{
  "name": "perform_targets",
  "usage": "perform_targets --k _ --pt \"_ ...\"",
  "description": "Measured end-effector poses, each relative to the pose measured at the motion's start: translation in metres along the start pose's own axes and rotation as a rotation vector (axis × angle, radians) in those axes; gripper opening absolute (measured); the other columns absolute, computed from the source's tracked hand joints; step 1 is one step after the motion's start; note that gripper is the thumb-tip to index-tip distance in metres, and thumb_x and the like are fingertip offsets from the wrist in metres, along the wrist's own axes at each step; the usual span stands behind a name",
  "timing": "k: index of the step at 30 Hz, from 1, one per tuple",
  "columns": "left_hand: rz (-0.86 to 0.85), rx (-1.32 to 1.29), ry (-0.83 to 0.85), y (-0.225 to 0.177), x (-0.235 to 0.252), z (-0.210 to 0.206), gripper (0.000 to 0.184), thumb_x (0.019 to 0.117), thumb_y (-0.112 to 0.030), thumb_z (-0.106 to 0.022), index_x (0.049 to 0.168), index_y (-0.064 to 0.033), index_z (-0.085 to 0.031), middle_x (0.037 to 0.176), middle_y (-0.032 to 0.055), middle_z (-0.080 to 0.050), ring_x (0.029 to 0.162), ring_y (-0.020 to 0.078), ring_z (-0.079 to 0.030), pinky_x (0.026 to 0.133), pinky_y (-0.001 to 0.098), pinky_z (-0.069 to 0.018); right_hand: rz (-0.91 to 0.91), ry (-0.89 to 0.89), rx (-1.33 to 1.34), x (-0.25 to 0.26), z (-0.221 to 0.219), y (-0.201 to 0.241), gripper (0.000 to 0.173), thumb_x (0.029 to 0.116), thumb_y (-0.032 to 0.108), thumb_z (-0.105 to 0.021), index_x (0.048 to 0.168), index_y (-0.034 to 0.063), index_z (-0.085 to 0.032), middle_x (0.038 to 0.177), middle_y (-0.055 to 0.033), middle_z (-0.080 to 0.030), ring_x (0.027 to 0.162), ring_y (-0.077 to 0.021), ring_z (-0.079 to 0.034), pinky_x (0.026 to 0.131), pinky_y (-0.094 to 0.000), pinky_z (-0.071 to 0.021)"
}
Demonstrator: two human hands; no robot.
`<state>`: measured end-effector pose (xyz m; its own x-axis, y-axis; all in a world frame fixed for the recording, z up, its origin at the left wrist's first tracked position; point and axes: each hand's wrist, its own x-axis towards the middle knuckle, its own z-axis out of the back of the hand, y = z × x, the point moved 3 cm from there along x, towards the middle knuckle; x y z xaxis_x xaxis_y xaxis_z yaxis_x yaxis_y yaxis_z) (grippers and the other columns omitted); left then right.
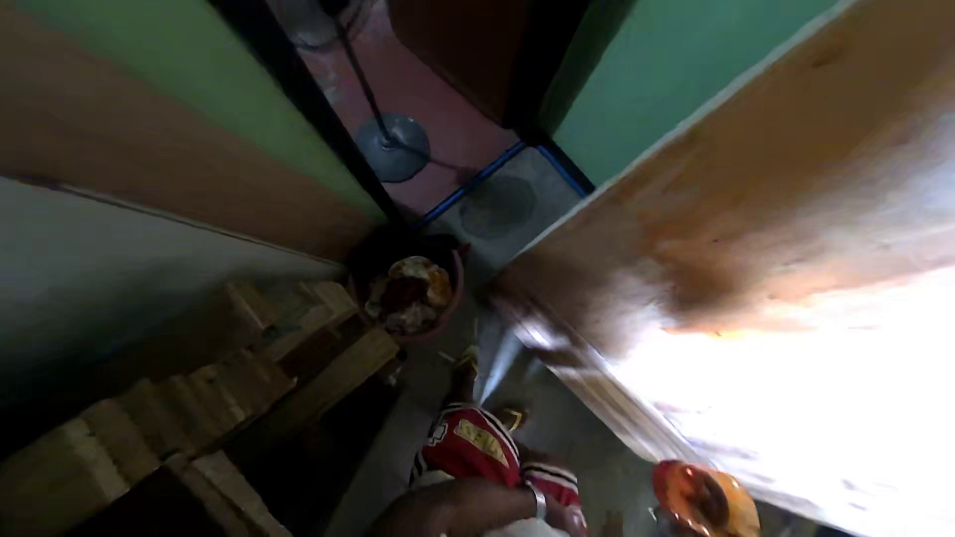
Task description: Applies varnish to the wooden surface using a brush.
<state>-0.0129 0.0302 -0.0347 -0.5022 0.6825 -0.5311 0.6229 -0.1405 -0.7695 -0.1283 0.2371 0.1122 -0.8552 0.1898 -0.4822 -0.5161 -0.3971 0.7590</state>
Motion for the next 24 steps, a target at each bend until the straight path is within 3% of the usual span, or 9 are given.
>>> perform_targets --k 2,4,6,8,10,12,15,18,24 --pt "-0.151 0.308 0.223 0.043 0.066 -0.032 0.041 0.1081 -0.024 -0.045 0.127 0.0088 -0.062 0.120 0.0280 -0.067 0.111 0.0347 -0.066 0.096 0.0481 -0.0523 0.147 -0.004 0.014 0.012 0.028 -0.087 0.075 0.0738 0.000 -0.083 0.136 -0.0098 -0.043 0.117 -0.0013 -0.067 0.107 -0.0026 -0.065 0.097 -0.0252 -0.0564" --pt "0.146 0.588 0.495 0.050 0.125 -0.061 0.041 0.1101 -0.021 -0.041 0.133 0.0077 -0.059 0.132 0.0274 -0.062 0.127 0.0380 -0.058 0.110 0.0549 -0.0416 0.253 0.011 0.027 0.031 0.043 -0.157 0.070 0.0769 0.010 -0.085 0.136 -0.0042 -0.050 0.118 0.0011 -0.070 0.108 -0.0036 -0.067 0.096 -0.0263 -0.0579" --pt "0.047 0.571 0.491 0.096 0.164 -0.063 0.034 0.1054 -0.023 -0.053 0.118 0.0044 -0.069 0.115 0.0247 -0.069 0.113 0.0388 -0.065 0.100 0.0602 -0.0468 0.243 0.038 0.080 0.050 0.036 -0.184 0.066 0.0766 0.014 -0.087 0.132 -0.0003 -0.055 0.116 0.0018 -0.072 0.106 -0.0045 -0.068 0.095 -0.0260 -0.0583" --pt "0.018 0.451 0.343 0.123 0.183 -0.037 0.032 0.0989 -0.025 -0.066 0.116 0.0020 -0.072 0.111 0.0232 -0.071 0.109 0.0383 -0.067 0.099 0.0609 -0.0485 0.218 0.031 0.068 0.071 0.020 -0.197 0.071 0.0735 0.015 -0.087 0.133 -0.0047 -0.053 0.117 -0.0026 -0.071 0.106 -0.0050 -0.068 0.093 -0.0245 -0.0590" --pt "0.102 0.414 0.033 0.124 0.188 -0.004 0.048 0.0886 -0.028 -0.079 0.129 -0.0044 -0.067 0.123 0.0214 -0.068 0.117 0.0372 -0.064 0.104 0.0595 -0.0480 0.211 0.049 0.022 0.094 0.005 -0.213 0.072 0.0740 0.019 -0.085 0.133 -0.0083 -0.053 0.117 -0.0082 -0.070 0.104 -0.0070 -0.069 0.090 -0.0258 -0.0600" --pt "0.123 0.438 -0.225 0.107 0.192 0.025 0.071 0.0823 -0.034 -0.084 0.145 -0.0141 -0.057 0.143 0.0158 -0.058 0.129 0.0330 -0.058 0.108 0.0562 -0.0465 0.191 0.100 0.041 0.112 -0.007 -0.222 0.074 0.0751 0.019 -0.085 0.135 -0.0089 -0.052 0.118 -0.0099 -0.069 0.105 -0.0080 -0.069 0.091 -0.0261 -0.0600" --pt "-0.082 0.361 -0.478 0.066 0.194 0.050 0.085 0.0771 -0.033 -0.089 0.151 -0.0147 -0.050 0.155 0.0110 -0.049 0.126 0.0262 -0.061 0.104 0.0455 -0.0524 0.197 0.161 0.017 0.135 -0.023 -0.224 0.074 0.0755 0.021 -0.086 0.135 -0.0088 -0.053 0.121 -0.0111 -0.068 0.109 -0.0072 -0.067 0.096 -0.0250 -0.0572" --pt "-0.288 0.315 -0.594 0.031 0.195 0.053 0.088 0.0751 -0.032 -0.090 0.151 -0.0120 -0.050 0.151 0.0092 -0.053 0.128 0.0190 -0.059 0.107 0.0369 -0.0506 0.255 0.225 -0.088 0.153 -0.031 -0.218 0.076 0.0765 0.024 -0.086 0.137 -0.0080 -0.053 0.127 -0.0134 -0.067 0.116 -0.0080 -0.064 0.102 -0.0254 -0.0535" --pt "-0.324 0.333 -0.721 0.013 0.204 0.061 0.076 0.0806 -0.032 -0.086 0.145 -0.0054 -0.055 0.140 0.0112 -0.062 0.126 0.0172 -0.060 0.109 0.0349 -0.0493 0.379 0.309 -0.081 0.183 -0.041 -0.214 0.086 0.0746 0.033 -0.087 0.139 -0.0100 -0.051 0.131 -0.0159 -0.065 0.120 -0.0078 -0.062 0.105 -0.0245 -0.0505"
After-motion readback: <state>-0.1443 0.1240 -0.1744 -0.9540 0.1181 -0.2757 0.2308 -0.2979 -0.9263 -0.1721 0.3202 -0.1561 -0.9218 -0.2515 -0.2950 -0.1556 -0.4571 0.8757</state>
